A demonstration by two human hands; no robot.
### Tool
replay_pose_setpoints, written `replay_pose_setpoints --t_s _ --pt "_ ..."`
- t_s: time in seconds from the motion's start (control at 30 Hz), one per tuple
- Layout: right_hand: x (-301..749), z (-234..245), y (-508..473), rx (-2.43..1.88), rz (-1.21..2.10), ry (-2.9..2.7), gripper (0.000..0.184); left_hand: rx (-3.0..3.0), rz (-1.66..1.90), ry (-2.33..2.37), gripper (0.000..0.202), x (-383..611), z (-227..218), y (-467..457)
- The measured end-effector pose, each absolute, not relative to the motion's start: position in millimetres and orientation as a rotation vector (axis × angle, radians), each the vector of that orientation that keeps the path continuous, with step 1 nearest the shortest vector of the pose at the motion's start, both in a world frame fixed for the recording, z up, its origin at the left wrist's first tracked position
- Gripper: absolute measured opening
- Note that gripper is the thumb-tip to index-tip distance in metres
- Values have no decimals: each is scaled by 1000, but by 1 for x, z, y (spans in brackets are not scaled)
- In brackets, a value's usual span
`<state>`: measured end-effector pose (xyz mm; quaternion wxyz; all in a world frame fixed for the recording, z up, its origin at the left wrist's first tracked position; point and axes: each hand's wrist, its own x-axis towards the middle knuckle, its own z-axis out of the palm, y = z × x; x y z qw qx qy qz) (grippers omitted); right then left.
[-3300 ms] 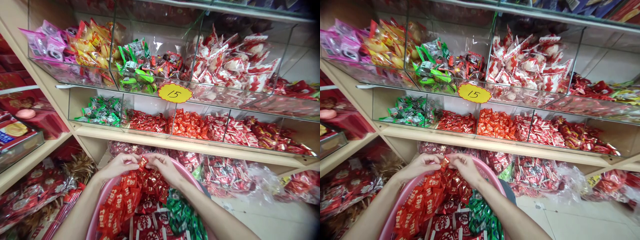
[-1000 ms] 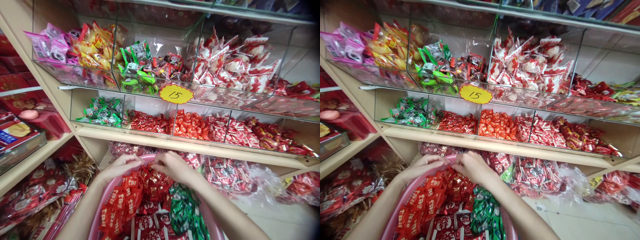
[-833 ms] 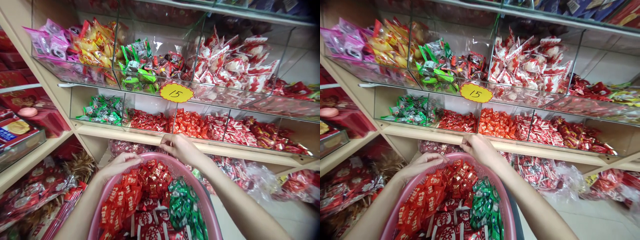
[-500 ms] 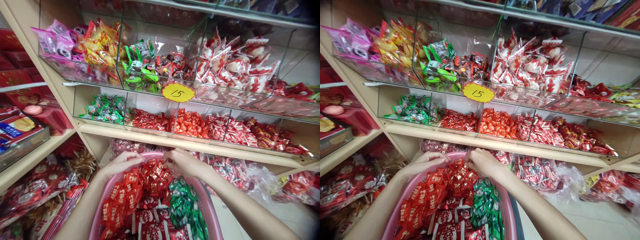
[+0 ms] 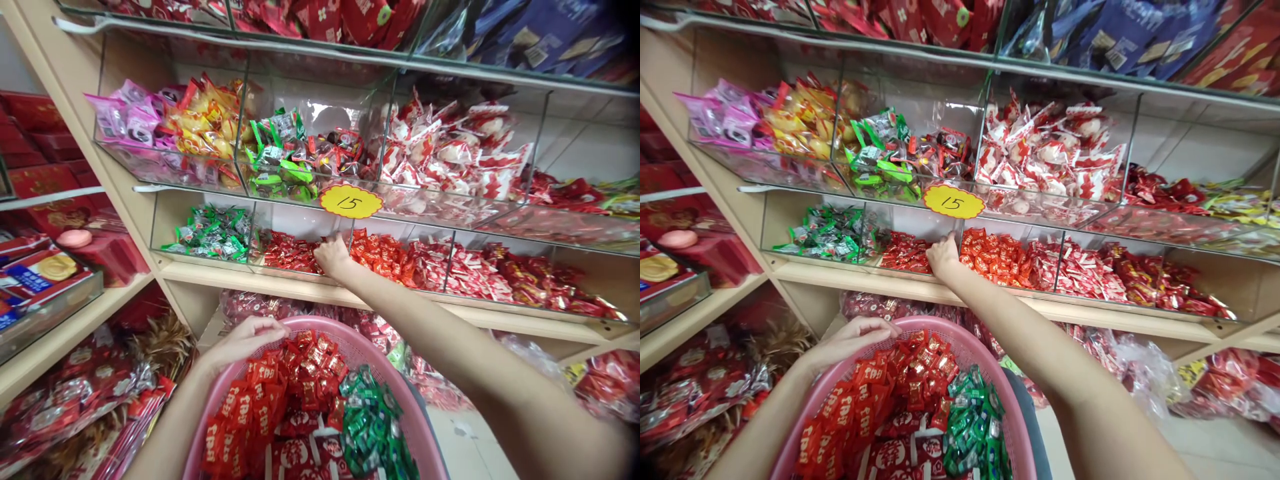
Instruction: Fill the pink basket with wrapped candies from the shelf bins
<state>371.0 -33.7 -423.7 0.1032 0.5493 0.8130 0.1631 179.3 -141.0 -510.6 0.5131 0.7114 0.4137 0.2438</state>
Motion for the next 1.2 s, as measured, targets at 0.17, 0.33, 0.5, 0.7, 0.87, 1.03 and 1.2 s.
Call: replay_pose_setpoints --t_s 0.17,0.33,0.5,0.7,0.87,1.03,1.2 --pt "370 -436 -19 1699 404 2292 31 1719 586 983 35 179 -515 -138" --pt "370 -435 -15 1675 454 2367 32 1711 588 1000 35 179 -516 -138" --pt "368 -413 -35 1640 573 2486 28 1696 585 993 35 180 -516 -138" --pt "372 -419 -98 1608 85 3109 19 1699 601 1004 34 180 -518 -136" --pt "377 -489 -136 1353 -2392 2488 30 1701 661 1009 28 181 -525 -132" --pt "378 -524 -144 1267 -3039 1743 34 1603 711 1037 20 180 -527 -133" --pt "380 -525 -145 1303 -3029 1676 35 1529 734 1132 19 175 -526 -134"
